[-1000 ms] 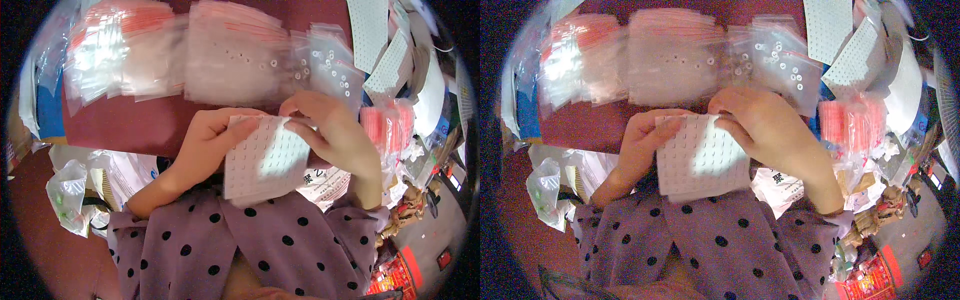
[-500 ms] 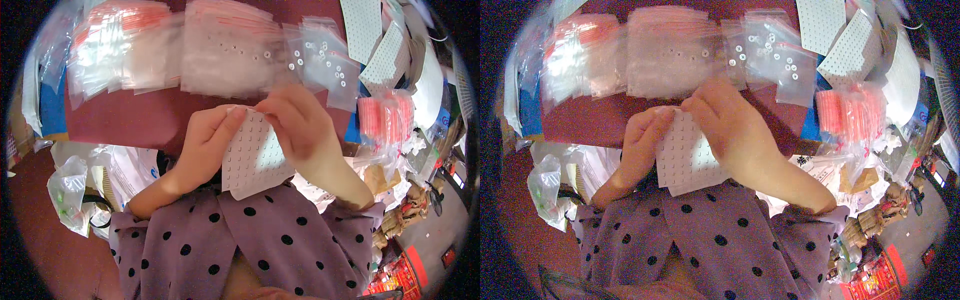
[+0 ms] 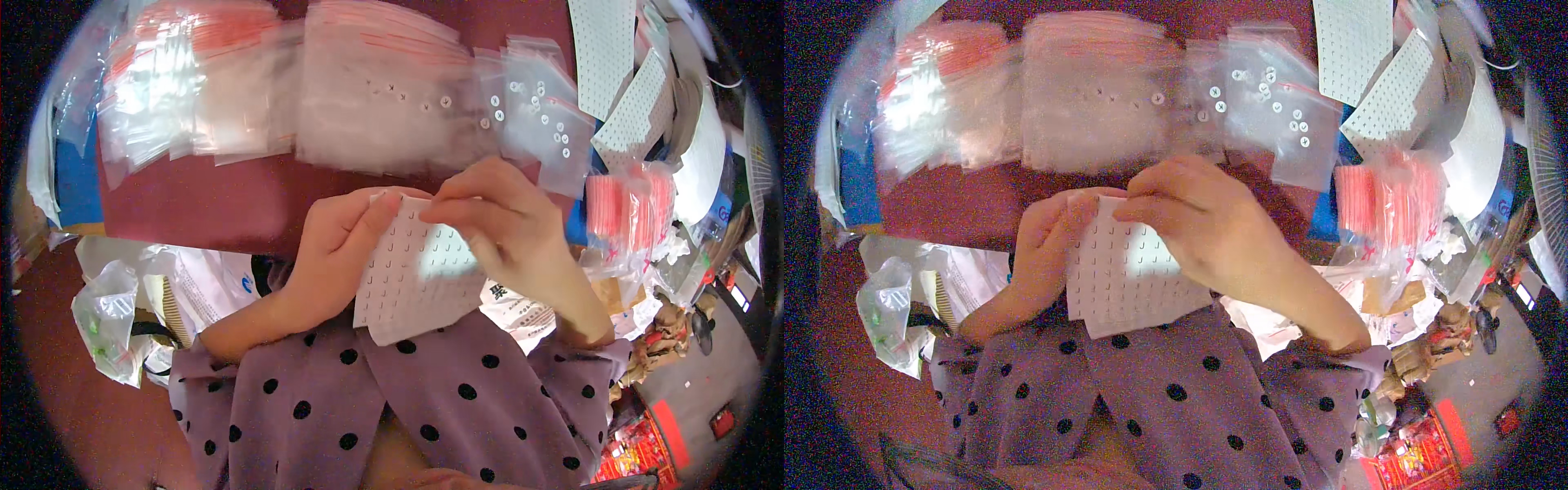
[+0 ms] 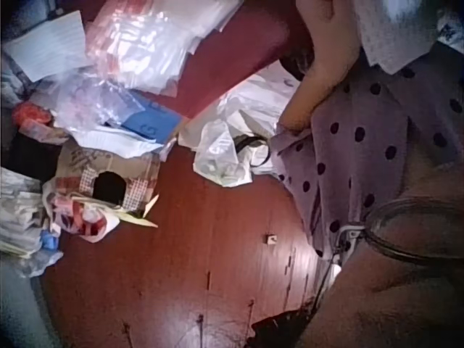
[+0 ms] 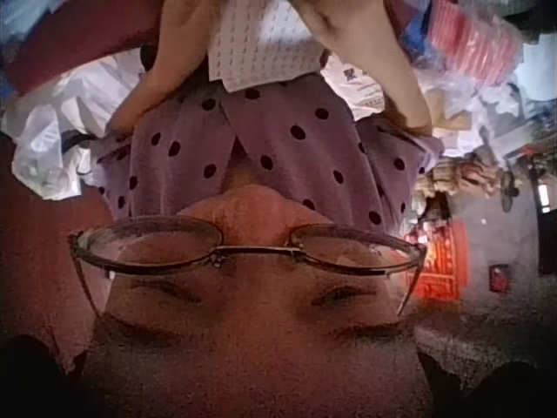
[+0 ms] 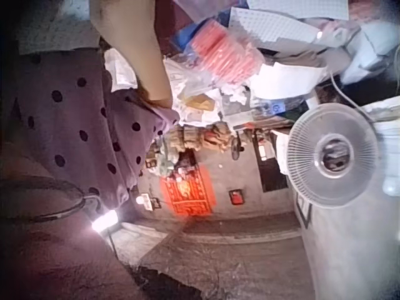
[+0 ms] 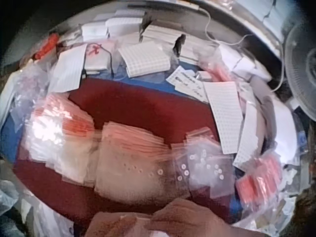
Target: Peeling labels from a sheet and sticking them onto small plastic zip-lock bags.
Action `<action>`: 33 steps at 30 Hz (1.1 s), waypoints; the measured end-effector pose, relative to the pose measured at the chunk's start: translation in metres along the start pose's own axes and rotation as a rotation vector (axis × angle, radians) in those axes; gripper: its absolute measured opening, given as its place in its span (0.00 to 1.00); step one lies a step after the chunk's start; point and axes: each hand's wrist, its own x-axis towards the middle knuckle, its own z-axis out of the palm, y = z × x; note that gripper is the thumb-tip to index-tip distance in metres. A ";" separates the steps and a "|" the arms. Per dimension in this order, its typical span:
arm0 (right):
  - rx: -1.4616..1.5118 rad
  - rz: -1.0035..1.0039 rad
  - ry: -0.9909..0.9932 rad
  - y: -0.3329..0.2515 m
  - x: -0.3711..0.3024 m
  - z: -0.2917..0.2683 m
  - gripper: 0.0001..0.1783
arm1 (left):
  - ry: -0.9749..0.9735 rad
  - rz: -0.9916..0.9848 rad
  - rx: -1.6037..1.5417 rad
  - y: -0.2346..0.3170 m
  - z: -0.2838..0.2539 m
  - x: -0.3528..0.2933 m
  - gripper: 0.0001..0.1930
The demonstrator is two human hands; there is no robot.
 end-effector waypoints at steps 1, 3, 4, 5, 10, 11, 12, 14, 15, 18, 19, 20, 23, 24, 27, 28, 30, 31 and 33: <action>0.046 -0.024 -0.008 0.002 0.004 -0.004 0.13 | 0.003 -0.001 -0.007 0.001 0.000 0.000 0.15; 0.024 -0.111 -0.037 0.004 0.012 -0.010 0.10 | 0.013 -0.074 -0.114 0.005 0.001 0.002 0.16; 0.023 -0.112 -0.046 0.004 0.012 -0.011 0.10 | 0.017 -0.073 -0.122 0.007 0.001 0.002 0.16; 0.039 -0.157 -0.065 0.004 0.012 -0.011 0.10 | 0.047 -0.165 -0.228 0.010 0.001 0.002 0.15; 0.164 0.164 0.099 0.007 0.026 -0.034 0.08 | -0.111 0.640 0.882 -0.008 -0.015 0.009 0.13; 0.096 0.211 0.078 0.019 0.028 -0.036 0.11 | -0.123 0.643 0.880 -0.011 -0.010 0.011 0.13; 0.028 0.258 0.057 0.035 0.031 -0.035 0.14 | -0.037 0.718 1.123 -0.015 0.000 0.015 0.16; 0.186 0.235 0.104 0.042 0.043 -0.018 0.18 | 0.079 0.763 1.467 -0.023 0.009 0.024 0.21; 0.004 0.228 0.055 0.040 0.048 -0.014 0.19 | 0.075 0.763 1.470 -0.025 0.008 0.026 0.21; -0.285 0.187 0.054 0.044 0.050 -0.017 0.20 | 0.088 0.778 1.508 -0.028 0.007 0.029 0.22; -0.306 0.186 0.067 0.039 0.052 -0.022 0.19 | 0.085 0.768 1.532 -0.027 0.007 0.028 0.22; -0.328 0.185 0.080 0.036 0.054 -0.024 0.19 | 0.083 0.757 1.557 -0.026 0.007 0.028 0.23; -0.002 0.158 -0.007 0.037 0.055 -0.007 0.19 | 0.092 0.853 1.541 -0.032 0.006 0.030 0.21; -0.107 0.097 0.007 0.041 0.057 -0.003 0.19 | 0.088 0.853 1.542 -0.031 0.005 0.031 0.21; -0.527 0.183 0.052 0.028 0.065 -0.008 0.18 | 0.067 0.843 1.476 -0.030 0.002 0.030 0.21; -0.529 0.184 0.052 0.027 0.065 -0.011 0.18 | 0.075 0.834 1.458 -0.029 0.003 0.029 0.21; -0.531 0.186 0.091 0.026 0.065 -0.016 0.17 | 0.083 0.826 1.439 -0.029 0.004 0.029 0.21; -0.528 0.185 0.092 0.027 0.066 -0.013 0.17 | 0.057 0.835 1.441 -0.029 0.004 0.029 0.20; -0.293 0.215 -0.045 0.030 0.067 -0.004 0.19 | 0.030 0.841 1.445 -0.029 0.003 0.030 0.20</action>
